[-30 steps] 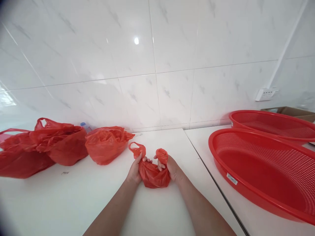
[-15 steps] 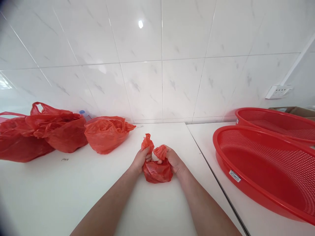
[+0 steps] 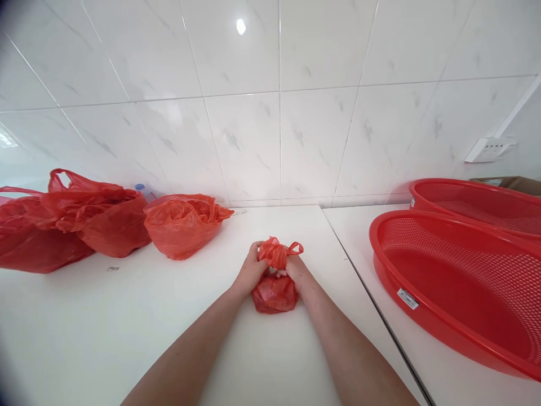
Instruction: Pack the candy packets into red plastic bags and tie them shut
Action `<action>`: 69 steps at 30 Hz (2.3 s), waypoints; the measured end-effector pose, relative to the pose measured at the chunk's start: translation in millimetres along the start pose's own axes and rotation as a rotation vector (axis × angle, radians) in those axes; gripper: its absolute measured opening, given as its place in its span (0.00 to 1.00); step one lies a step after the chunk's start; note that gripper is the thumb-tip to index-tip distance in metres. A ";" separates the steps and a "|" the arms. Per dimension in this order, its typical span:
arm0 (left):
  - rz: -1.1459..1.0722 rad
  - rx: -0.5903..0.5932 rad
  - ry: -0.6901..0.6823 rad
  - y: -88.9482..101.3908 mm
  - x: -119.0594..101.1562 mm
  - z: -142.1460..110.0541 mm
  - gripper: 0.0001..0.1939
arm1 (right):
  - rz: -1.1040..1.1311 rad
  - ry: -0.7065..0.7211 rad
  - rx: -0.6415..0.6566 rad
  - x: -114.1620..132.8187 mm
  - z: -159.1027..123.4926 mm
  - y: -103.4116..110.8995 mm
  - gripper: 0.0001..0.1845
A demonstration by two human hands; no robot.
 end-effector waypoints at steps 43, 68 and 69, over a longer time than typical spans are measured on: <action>-0.017 -0.084 -0.145 24.5 2.8 12.6 0.11 | -0.108 0.109 0.129 8.1 -4.4 -2.2 0.35; 0.066 0.186 -0.124 2.9 5.2 8.2 0.09 | -0.312 0.208 -0.180 17.2 3.9 33.3 0.13; 0.068 0.173 -0.126 3.7 5.0 8.3 0.09 | -0.280 0.195 -0.150 18.3 3.0 34.3 0.15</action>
Point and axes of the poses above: each hand's wrist, its own z-axis towards the middle knuckle, its own y-axis out of the back of the hand, x = y × z, the point moved 5 cm from there along z, towards the middle knuckle, and after that the axes turned 3 degrees about y, right-handed, at the moved point
